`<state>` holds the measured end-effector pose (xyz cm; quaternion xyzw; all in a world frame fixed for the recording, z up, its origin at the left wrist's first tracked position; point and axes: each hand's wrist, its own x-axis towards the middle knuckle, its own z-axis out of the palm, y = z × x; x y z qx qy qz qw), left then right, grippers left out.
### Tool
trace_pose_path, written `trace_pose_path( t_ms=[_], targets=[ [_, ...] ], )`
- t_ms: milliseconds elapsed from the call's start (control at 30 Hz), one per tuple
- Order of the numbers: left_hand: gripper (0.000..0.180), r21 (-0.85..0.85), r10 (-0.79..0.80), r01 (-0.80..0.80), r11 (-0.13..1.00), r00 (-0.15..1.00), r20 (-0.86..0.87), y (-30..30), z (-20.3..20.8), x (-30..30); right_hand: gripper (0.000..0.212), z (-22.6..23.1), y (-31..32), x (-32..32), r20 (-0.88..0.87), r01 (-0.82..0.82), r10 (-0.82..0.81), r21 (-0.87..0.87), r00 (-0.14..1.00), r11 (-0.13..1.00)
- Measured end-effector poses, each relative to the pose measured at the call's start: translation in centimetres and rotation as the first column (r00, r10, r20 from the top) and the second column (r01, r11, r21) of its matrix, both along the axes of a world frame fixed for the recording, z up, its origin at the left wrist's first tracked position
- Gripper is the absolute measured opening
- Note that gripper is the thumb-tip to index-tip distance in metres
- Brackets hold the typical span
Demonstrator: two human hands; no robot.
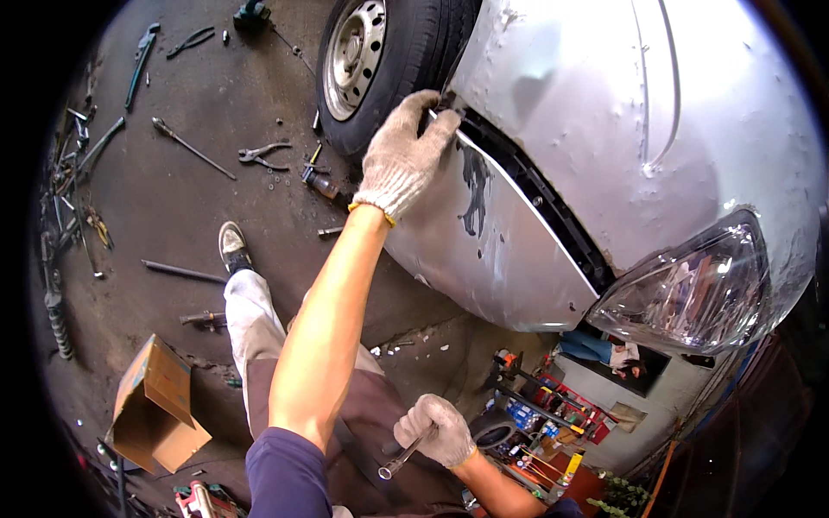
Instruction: The person removes the front bumper cover and headlight assembly from a silver car using a ratchet and socket. They then move to the driver's side door and use a wrench to loosen bolts on the door hinge.
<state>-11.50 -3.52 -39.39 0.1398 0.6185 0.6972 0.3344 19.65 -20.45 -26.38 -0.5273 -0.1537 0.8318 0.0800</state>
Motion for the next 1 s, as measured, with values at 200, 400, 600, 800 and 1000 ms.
trace_pose_path(
  t_ms=[200,400,600,800,1000],
  targets=[
    [0.049,0.046,-0.16,0.154,0.987,0.962,0.219,1.4,0.6,-2.5,0.039,1.2,-0.3,-3.0,0.07,0.054,-0.056,0.032,0.996,0.998],
    [0.057,-0.011,-0.143,0.149,0.989,0.961,0.235,4.7,2.6,-5.3,0.039,3.8,-0.3,-6.1,0.063,0.03,-0.037,0.107,0.997,0.994],
    [0.054,-0.019,-0.219,0.246,0.969,0.893,0.394,5.3,2.0,-6.3,0.044,6.5,-1.0,-8.5,0.193,-0.084,0.017,0.348,0.981,0.934],
    [0.049,-0.031,-0.201,0.228,0.973,0.909,0.366,6.3,2.1,-7.4,0.03,6.5,-1.3,-9.2,0.412,-0.433,0.163,0.739,0.896,0.516],
    [0.054,0.043,-0.363,0.372,0.927,0.867,0.341,4.2,2.6,-8.2,0.031,7.1,0.0,-13.6,0.431,-0.481,0.219,0.825,0.875,0.297]
  ],
)
